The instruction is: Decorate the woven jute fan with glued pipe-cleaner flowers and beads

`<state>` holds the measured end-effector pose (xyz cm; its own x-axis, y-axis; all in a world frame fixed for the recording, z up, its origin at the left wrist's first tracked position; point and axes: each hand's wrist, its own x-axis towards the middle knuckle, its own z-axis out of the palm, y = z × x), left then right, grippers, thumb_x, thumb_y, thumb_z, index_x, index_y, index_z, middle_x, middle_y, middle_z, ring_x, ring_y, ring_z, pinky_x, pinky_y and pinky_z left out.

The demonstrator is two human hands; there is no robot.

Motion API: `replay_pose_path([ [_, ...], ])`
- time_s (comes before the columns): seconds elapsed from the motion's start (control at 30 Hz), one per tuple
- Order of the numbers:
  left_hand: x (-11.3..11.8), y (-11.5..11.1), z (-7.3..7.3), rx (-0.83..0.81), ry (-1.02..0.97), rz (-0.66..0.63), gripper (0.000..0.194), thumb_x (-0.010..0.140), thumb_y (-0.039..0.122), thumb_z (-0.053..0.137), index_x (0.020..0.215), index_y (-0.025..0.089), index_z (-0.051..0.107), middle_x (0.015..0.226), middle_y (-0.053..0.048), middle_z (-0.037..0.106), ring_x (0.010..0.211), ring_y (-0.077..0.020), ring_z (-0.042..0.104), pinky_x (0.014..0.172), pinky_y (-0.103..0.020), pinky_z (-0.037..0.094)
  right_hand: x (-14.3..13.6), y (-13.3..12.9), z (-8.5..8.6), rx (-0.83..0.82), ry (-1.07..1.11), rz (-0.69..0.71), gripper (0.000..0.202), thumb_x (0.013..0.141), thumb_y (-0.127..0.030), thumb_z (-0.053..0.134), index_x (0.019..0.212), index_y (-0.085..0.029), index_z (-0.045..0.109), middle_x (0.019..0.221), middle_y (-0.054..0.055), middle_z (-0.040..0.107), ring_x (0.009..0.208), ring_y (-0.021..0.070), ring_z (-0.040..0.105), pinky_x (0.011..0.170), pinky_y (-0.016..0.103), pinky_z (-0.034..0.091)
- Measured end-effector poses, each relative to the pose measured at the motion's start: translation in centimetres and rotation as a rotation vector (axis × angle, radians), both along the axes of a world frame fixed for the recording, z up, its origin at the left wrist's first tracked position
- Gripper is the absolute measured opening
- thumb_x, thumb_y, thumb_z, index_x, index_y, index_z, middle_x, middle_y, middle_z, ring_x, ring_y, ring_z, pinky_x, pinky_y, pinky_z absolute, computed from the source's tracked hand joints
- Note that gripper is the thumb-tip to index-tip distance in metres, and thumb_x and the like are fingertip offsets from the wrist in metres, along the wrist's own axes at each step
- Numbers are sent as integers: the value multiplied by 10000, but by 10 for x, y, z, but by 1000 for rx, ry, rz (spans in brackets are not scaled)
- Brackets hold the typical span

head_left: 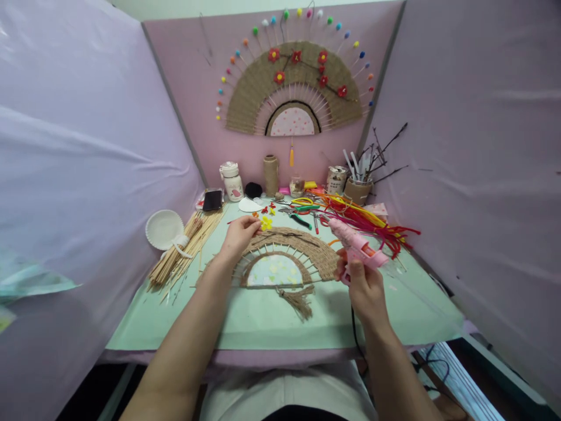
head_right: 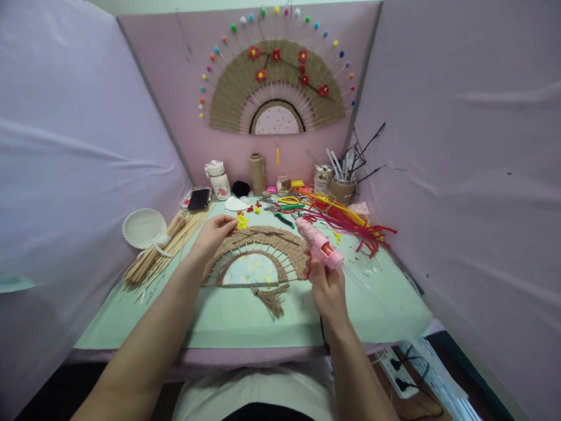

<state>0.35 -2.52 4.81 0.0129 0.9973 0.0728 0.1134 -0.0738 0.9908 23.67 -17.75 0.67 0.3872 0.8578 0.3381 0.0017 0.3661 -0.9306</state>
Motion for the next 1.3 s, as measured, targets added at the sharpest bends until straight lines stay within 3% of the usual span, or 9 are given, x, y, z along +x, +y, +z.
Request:
replay_pose_path([
  [0.2,38,22,-12,-60,361,-71,89,745,179,613,672,154,658,575,2,633,578,-134,585,642,-264,470,18,8,-6,-22,174,-48,467,881,-645,520,920,-191,626,608,-31,541,517,138,538,513,281,429],
  [0.33,45,31,-19,-24,613,-13,101,761,205,632,714,162,711,701,-28,706,718,-182,641,688,-277,467,25,14,-14,-37,236,-54,507,843,-677,553,921,-184,642,596,-29,549,501,131,544,495,271,421],
  [0.57,66,35,-35,-37,858,-3,164,803,305,634,842,210,762,904,-71,754,921,-232,655,804,-314,461,27,18,-20,-111,257,-43,542,806,-709,568,906,-180,633,593,-36,544,478,119,530,472,259,401],
  [0.97,87,30,-48,31,1065,27,258,808,389,599,862,220,786,1108,-170,676,1091,-363,538,879,-476,418,29,18,-23,-143,238,-26,524,833,-690,545,934,-183,627,587,-42,535,485,124,519,497,268,405],
  [1.3,90,30,-53,37,1100,19,305,858,361,520,949,225,778,1141,-176,631,1106,-374,492,859,-482,412,30,18,-23,-141,262,-25,545,817,-696,568,939,-171,648,578,-43,532,481,111,508,494,255,411],
])
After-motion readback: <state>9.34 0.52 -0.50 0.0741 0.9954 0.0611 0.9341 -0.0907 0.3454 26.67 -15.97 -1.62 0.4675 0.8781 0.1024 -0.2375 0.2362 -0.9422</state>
